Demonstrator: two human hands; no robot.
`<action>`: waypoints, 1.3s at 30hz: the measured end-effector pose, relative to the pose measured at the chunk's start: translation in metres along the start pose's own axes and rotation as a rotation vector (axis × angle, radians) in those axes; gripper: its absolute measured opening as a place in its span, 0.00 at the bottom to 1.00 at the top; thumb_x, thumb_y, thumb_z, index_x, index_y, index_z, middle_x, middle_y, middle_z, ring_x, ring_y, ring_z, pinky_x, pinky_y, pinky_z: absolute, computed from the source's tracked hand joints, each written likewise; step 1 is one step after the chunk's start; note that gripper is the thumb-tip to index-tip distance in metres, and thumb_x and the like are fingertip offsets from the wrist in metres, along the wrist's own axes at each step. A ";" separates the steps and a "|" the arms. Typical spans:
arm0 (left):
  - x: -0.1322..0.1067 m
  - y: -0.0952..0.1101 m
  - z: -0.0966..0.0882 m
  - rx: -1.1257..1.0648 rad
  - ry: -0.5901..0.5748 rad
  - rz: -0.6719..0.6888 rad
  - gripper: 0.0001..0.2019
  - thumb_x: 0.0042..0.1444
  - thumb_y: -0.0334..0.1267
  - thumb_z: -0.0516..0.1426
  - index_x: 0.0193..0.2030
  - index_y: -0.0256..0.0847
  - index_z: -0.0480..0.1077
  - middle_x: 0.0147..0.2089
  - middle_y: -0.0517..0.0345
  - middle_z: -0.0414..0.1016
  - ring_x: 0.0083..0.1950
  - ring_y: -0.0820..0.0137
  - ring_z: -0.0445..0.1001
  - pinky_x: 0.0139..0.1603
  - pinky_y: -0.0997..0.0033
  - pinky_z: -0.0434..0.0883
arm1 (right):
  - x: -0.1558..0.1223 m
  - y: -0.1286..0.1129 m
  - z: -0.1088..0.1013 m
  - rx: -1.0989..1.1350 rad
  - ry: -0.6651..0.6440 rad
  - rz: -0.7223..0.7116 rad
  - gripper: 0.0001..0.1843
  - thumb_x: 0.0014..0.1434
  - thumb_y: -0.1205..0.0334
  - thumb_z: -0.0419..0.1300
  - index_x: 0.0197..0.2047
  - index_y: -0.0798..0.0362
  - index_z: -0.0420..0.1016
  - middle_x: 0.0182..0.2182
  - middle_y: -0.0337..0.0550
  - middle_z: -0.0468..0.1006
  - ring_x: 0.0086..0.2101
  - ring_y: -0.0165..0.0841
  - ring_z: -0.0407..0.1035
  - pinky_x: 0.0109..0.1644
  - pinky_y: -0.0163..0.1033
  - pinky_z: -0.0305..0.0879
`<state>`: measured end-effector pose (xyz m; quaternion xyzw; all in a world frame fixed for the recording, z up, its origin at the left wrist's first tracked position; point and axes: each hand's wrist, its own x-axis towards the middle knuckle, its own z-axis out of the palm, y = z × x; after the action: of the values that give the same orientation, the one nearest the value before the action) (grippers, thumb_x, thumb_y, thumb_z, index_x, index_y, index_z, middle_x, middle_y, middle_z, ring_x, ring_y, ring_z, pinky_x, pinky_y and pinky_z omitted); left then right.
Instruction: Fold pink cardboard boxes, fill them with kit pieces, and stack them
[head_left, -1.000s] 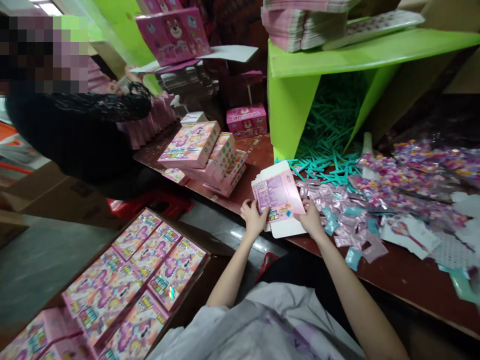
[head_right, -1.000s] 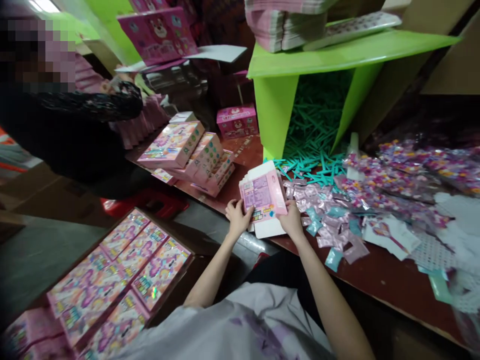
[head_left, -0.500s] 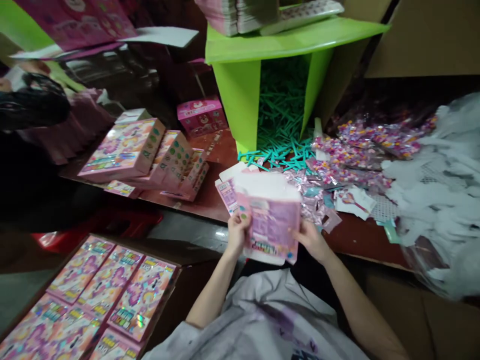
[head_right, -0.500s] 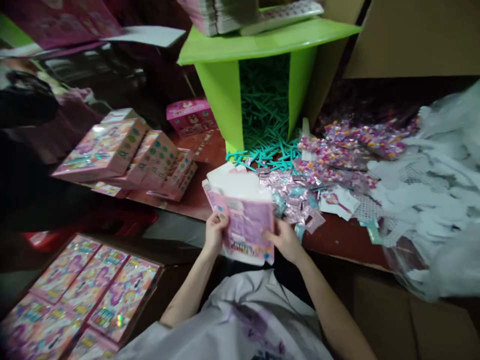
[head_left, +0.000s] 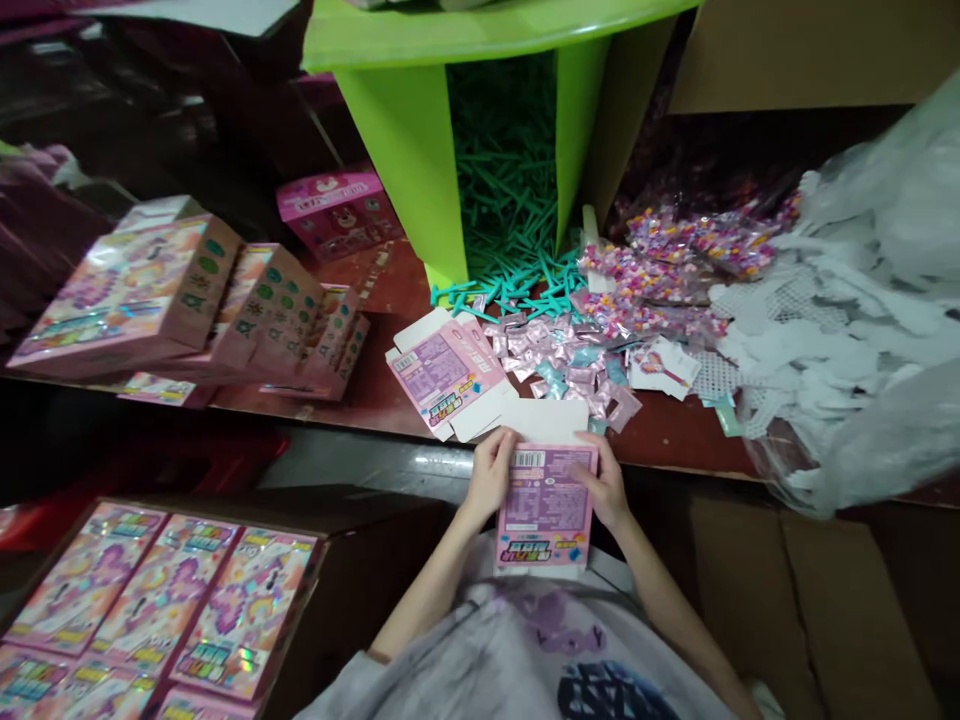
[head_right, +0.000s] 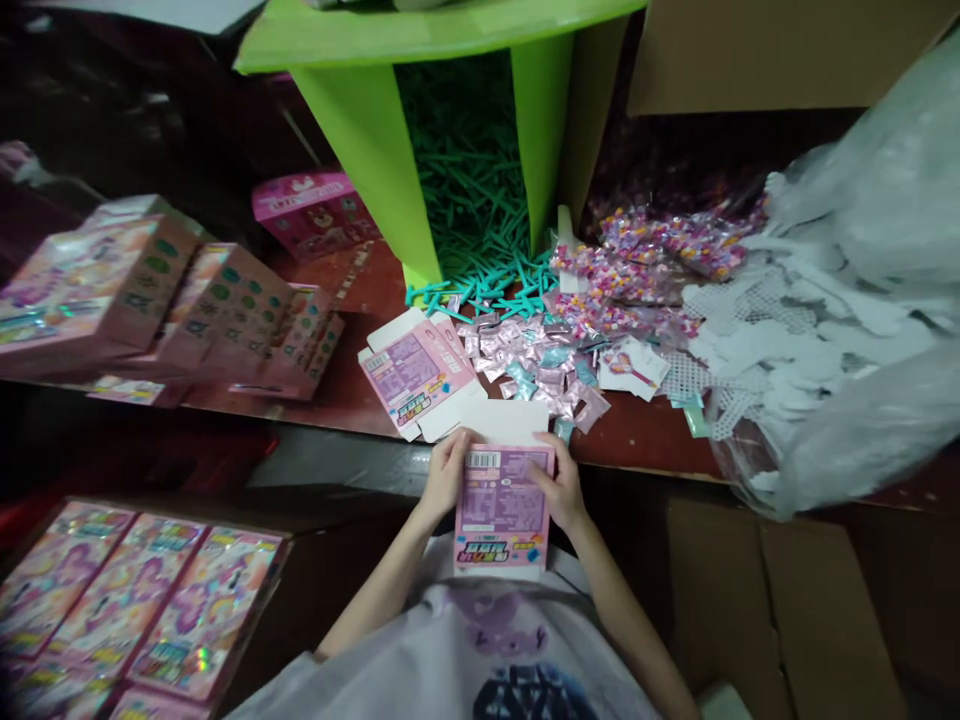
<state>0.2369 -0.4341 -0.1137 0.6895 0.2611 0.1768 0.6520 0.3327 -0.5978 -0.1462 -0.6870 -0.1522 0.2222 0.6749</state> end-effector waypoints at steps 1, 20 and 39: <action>0.000 -0.001 0.003 -0.023 -0.002 -0.010 0.12 0.59 0.41 0.50 0.33 0.39 0.71 0.33 0.57 0.72 0.36 0.69 0.69 0.40 0.70 0.67 | 0.004 0.002 0.001 -0.008 0.022 -0.001 0.16 0.56 0.47 0.58 0.35 0.53 0.72 0.34 0.42 0.75 0.35 0.35 0.70 0.42 0.39 0.68; 0.018 -0.014 0.013 -0.192 0.163 0.116 0.13 0.49 0.38 0.62 0.42 0.39 0.72 0.50 0.47 0.77 0.54 0.62 0.74 0.57 0.60 0.66 | 0.020 -0.009 0.014 0.122 0.146 -0.033 0.15 0.51 0.58 0.61 0.42 0.52 0.73 0.40 0.46 0.79 0.38 0.38 0.73 0.41 0.41 0.68; -0.029 0.123 0.038 0.292 -0.586 0.890 0.04 0.49 0.37 0.53 0.33 0.46 0.68 0.24 0.57 0.71 0.23 0.65 0.69 0.24 0.64 0.63 | 0.104 -0.024 -0.122 -0.931 0.822 0.089 0.28 0.53 0.49 0.61 0.47 0.66 0.76 0.41 0.63 0.77 0.42 0.47 0.70 0.48 0.48 0.64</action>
<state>0.2520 -0.4834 0.0081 0.8369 -0.2261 0.1979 0.4574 0.4861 -0.6485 -0.1335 -0.9443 0.0680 -0.1220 0.2979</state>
